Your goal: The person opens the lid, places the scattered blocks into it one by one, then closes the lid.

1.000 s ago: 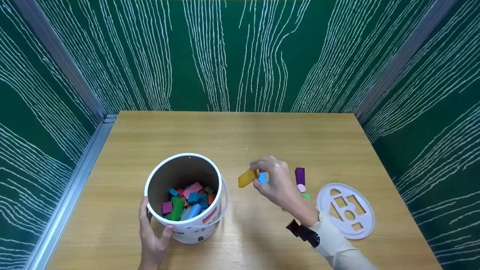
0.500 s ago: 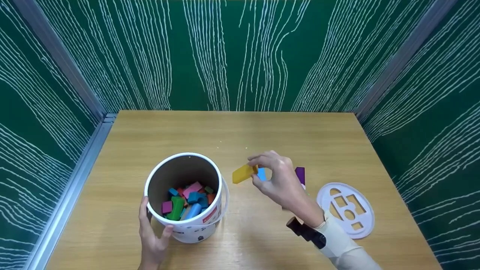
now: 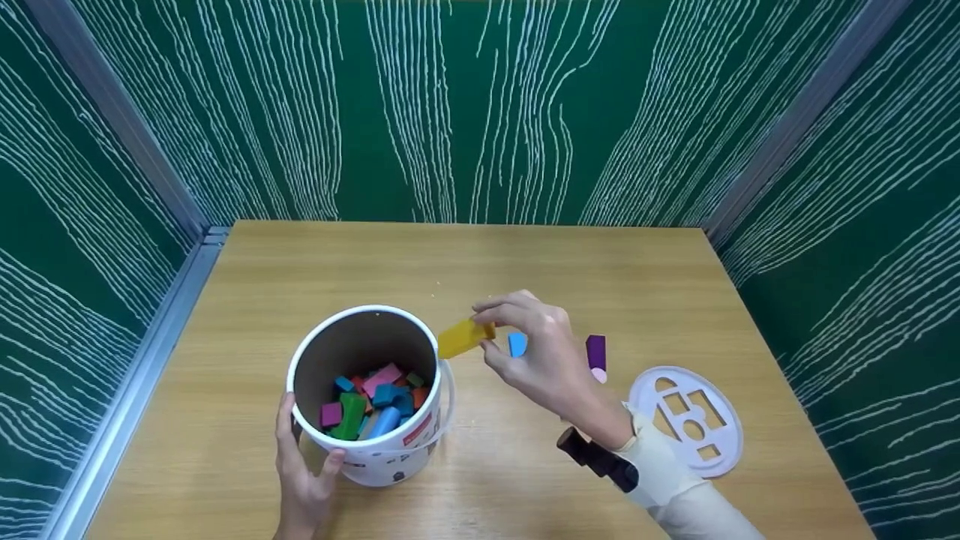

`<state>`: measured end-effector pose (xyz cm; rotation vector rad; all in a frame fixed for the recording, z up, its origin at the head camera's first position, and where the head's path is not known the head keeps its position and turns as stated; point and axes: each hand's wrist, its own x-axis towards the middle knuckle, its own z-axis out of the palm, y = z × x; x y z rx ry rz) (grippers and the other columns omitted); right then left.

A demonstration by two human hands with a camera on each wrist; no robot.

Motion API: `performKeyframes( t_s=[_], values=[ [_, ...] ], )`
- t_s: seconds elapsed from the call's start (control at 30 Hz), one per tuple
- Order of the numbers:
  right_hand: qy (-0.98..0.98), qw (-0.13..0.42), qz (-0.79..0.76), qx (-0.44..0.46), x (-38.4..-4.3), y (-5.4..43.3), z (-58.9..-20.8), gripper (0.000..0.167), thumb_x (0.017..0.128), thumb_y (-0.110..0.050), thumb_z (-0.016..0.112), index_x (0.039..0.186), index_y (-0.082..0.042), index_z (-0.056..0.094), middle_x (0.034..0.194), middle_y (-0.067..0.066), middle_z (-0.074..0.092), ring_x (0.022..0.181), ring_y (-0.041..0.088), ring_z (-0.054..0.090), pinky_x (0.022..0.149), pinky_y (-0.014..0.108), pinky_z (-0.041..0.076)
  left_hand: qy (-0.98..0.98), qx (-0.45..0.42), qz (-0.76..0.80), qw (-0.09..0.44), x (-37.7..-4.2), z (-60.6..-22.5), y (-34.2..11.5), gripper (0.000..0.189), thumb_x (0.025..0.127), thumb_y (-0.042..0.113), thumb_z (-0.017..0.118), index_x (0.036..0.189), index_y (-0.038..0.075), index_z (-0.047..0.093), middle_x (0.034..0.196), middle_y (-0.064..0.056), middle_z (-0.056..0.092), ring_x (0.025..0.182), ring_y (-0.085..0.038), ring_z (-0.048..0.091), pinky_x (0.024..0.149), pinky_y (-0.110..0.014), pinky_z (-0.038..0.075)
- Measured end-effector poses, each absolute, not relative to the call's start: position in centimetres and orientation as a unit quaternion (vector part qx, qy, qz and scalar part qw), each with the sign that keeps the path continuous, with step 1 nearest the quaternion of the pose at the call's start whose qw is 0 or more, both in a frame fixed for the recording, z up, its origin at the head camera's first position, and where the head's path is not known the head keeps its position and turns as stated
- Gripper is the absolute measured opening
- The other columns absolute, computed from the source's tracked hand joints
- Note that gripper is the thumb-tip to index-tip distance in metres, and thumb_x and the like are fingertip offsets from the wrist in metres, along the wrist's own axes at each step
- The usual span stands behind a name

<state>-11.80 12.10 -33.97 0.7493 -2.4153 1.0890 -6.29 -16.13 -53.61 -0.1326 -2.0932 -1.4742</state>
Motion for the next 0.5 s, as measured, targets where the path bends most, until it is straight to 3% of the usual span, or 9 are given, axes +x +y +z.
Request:
performKeyframes(
  t_s=[0.33, 0.5],
  values=[
    [-0.869, 0.166, 0.369, 0.284, -12.0, 10.7, -34.5, 0.024, 0.071, 0.003, 0.077, 0.094, -0.004, 0.073, 0.104, 0.005, 0.066, 0.095, 0.018, 0.057, 0.081, 0.023, 0.053, -0.787, -0.020, -0.562, 0.254, -6.4, -53.3, -16.0, 0.088, 0.076, 0.008, 0.067, 0.151, 0.016, 0.020, 0.154, -0.011, 0.022, 0.137, -0.020, 0.025, 0.105, -0.062, 0.026],
    [-0.868, 0.157, 0.368, 0.293, -12.3, 10.0, -34.7, 0.023, 0.073, 0.003, 0.076, 0.095, -0.005, 0.073, 0.104, 0.004, 0.067, 0.094, 0.017, 0.058, 0.082, 0.023, 0.051, -0.783, -0.031, -0.562, 0.266, -6.4, -53.4, -16.1, 0.088, 0.076, 0.008, 0.067, 0.150, 0.014, 0.020, 0.153, -0.012, 0.023, 0.137, -0.014, 0.025, 0.107, -0.059, 0.026]
  ],
)
